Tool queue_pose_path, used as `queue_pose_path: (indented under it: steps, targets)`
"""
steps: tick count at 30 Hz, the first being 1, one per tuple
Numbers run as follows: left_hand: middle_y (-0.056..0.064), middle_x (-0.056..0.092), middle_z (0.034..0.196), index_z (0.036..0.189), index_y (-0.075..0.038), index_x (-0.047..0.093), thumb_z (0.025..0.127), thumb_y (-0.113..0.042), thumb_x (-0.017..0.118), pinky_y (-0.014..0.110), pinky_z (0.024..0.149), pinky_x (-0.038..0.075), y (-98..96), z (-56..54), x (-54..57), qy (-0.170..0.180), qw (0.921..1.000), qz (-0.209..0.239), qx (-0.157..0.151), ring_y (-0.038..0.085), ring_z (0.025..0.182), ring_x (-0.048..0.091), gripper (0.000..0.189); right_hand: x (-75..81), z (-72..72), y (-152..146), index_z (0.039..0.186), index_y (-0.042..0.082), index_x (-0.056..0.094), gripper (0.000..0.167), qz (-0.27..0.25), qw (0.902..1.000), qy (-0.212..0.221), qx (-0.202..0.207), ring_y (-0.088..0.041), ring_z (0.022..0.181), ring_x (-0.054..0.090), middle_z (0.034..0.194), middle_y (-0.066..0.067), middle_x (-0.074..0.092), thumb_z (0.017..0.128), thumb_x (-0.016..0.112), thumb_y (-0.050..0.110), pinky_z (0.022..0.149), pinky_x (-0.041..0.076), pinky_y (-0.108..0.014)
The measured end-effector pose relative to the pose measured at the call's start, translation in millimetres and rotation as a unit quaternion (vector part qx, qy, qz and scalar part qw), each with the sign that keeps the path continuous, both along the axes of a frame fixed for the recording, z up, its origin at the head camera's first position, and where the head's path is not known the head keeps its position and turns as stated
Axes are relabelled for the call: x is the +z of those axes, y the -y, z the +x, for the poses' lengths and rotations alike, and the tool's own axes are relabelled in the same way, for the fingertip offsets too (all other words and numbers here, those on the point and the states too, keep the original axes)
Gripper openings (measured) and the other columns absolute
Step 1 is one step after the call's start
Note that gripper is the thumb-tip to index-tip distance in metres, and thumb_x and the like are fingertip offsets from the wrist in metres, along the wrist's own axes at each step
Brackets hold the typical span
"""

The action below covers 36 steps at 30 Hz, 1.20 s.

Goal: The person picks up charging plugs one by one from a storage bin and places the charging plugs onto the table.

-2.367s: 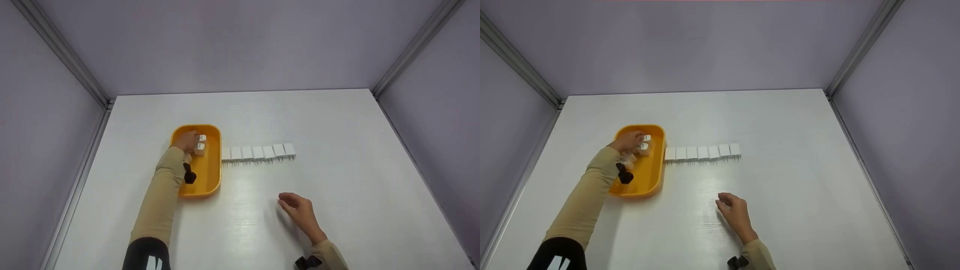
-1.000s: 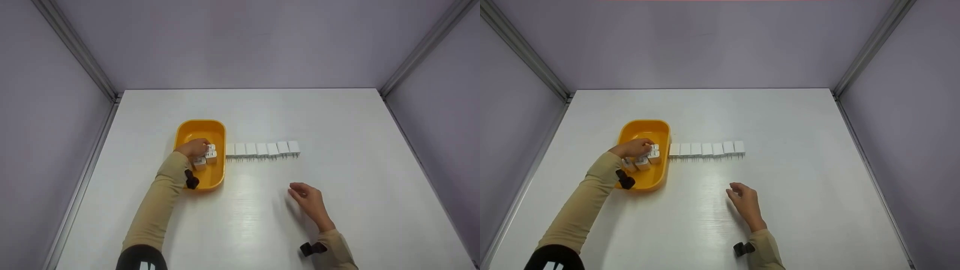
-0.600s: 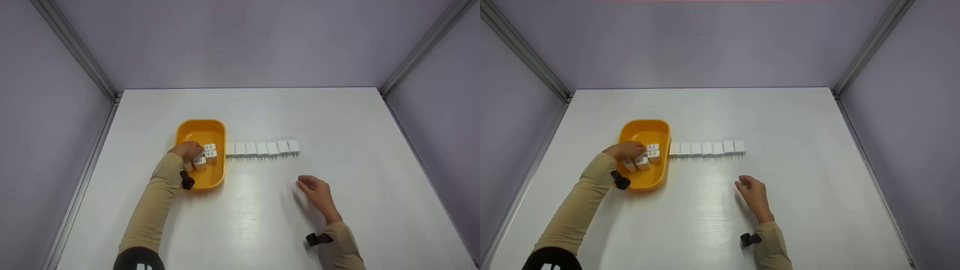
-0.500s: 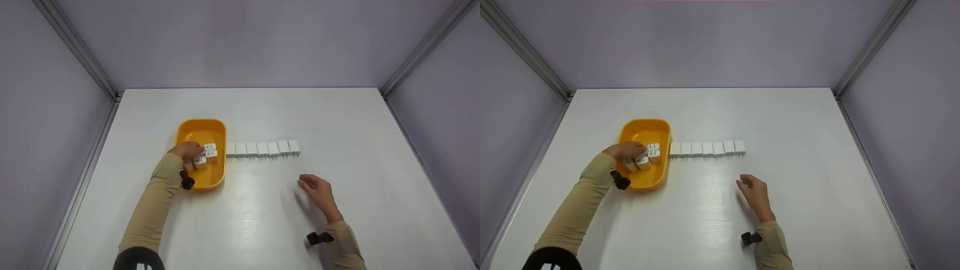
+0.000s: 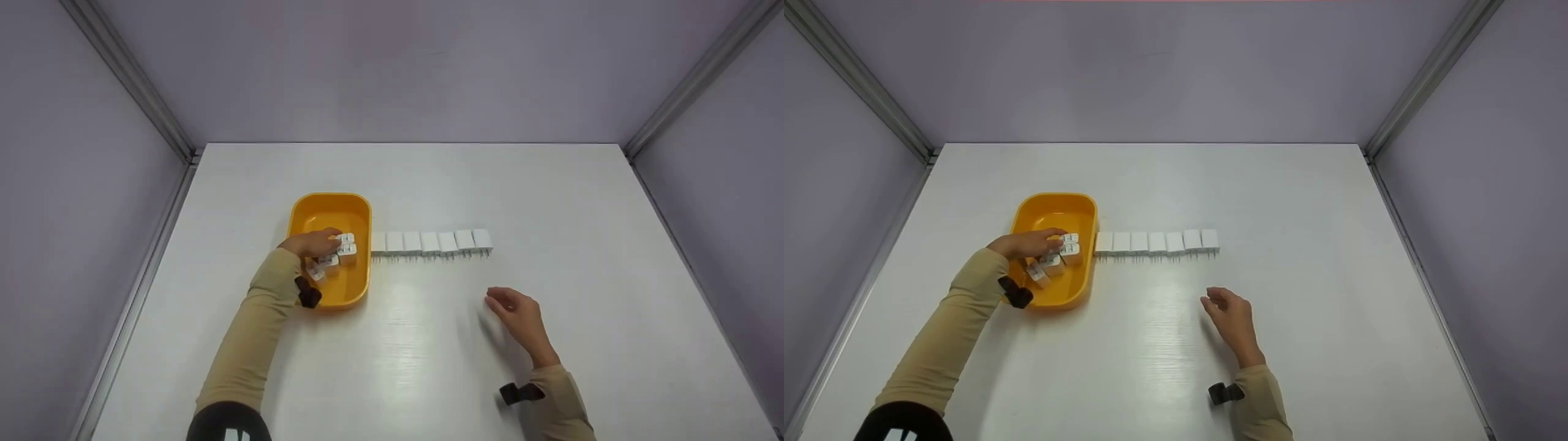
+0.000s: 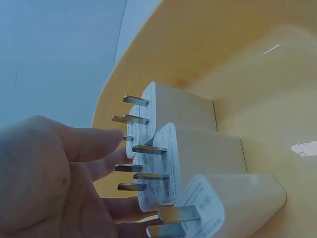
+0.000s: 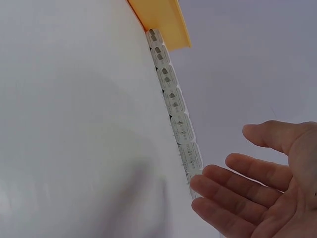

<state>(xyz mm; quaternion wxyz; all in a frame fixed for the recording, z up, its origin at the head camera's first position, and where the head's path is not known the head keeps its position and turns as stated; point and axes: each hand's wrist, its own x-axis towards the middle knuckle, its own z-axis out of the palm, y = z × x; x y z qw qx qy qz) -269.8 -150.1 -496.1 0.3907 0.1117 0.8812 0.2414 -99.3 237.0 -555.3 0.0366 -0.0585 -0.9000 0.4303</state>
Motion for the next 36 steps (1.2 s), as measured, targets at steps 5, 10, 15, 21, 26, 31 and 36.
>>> queue_pose_path:
  steps: [5, 10, 15, 21, 26, 31, 36]
  targets:
    - [0.018, 0.044, 0.136, 0.152, -0.011, 0.022, 0.105, -0.034, 0.028, 0.039, 0.105, 0.042, -2.2, 0.4, -0.3, 0.030, 0.9991, 0.015, 0.028, 0.027, 0.113, 0.044, 0.053, -1.0, 0.6, 1, 0.111, 0.000, 0.069, 0.024, -0.005, 1.0000, 0.002, -0.004, -0.031, 0.102, 0.069, 0.110, -0.016, 0.073, 0.090, 0.067, 0.013, 0.091, 0.056, -0.041]
    - [0.017, 0.041, 0.142, 0.151, -0.014, 0.024, 0.105, -0.036, 0.030, 0.043, 0.113, 0.040, -6.5, 3.6, -1.0, 0.070, 0.9945, 0.025, 0.073, 0.029, 0.121, 0.044, 0.051, -2.0, 1.5, 3, 0.111, 0.000, 0.069, 0.025, -0.006, 1.0000, 0.004, -0.002, -0.030, 0.103, 0.068, 0.110, -0.016, 0.072, 0.090, 0.067, 0.013, 0.091, 0.056, -0.041]
    - [0.019, 0.040, 0.143, 0.152, -0.013, 0.020, 0.105, -0.037, 0.030, 0.041, 0.104, 0.049, -9.8, 9.1, -0.4, 0.077, 0.9942, 0.031, 0.068, 0.026, 0.111, 0.052, 0.053, -2.4, 1.4, 3, 0.111, 0.001, 0.069, 0.025, -0.008, 0.9999, 0.007, -0.002, -0.031, 0.104, 0.068, 0.111, -0.017, 0.072, 0.090, 0.067, 0.014, 0.092, 0.056, -0.042]
    - [0.018, 0.045, 0.129, 0.150, -0.013, 0.019, 0.104, -0.035, 0.037, 0.036, 0.096, 0.054, -11.4, 15.6, -2.3, 0.095, 0.9904, 0.055, 0.084, 0.021, 0.100, 0.055, 0.054, -1.8, 1.8, 4, 0.110, 0.001, 0.070, 0.023, -0.005, 1.0000, 0.000, -0.002, -0.030, 0.101, 0.069, 0.109, -0.016, 0.073, 0.090, 0.067, 0.012, 0.090, 0.057, -0.039]
    - [0.014, 0.052, 0.117, 0.147, -0.011, 0.019, 0.103, -0.034, 0.041, 0.034, 0.087, 0.059, -13.1, 19.7, -3.3, 0.102, 0.9860, 0.073, 0.110, 0.019, 0.088, 0.065, 0.055, -1.2, 2.2, 5, 0.109, 0.002, 0.070, 0.022, 0.001, 1.0000, -0.004, -0.001, -0.028, 0.099, 0.069, 0.108, -0.015, 0.074, 0.089, 0.068, 0.012, 0.087, 0.057, -0.032]
    - [0.014, 0.056, 0.113, 0.148, -0.009, 0.016, 0.103, -0.035, 0.040, 0.031, 0.076, 0.061, -12.9, 21.6, -3.3, 0.115, 0.9822, 0.088, 0.120, 0.023, 0.087, 0.071, 0.057, -1.3, 3.5, 5, 0.109, 0.002, 0.070, 0.023, 0.000, 1.0000, -0.008, 0.002, -0.026, 0.098, 0.070, 0.107, -0.014, 0.074, 0.088, 0.069, 0.012, 0.085, 0.057, -0.028]
    - [0.015, 0.055, 0.123, 0.148, -0.011, 0.020, 0.103, -0.036, 0.041, 0.030, 0.081, 0.059, -8.9, 23.5, -4.7, 0.106, 0.9830, 0.086, 0.123, 0.024, 0.100, 0.067, 0.055, -1.3, 3.8, 6, 0.109, 0.004, 0.071, 0.022, -0.001, 1.0000, -0.004, 0.000, -0.025, 0.098, 0.070, 0.108, -0.013, 0.074, 0.089, 0.068, 0.013, 0.085, 0.056, -0.024]
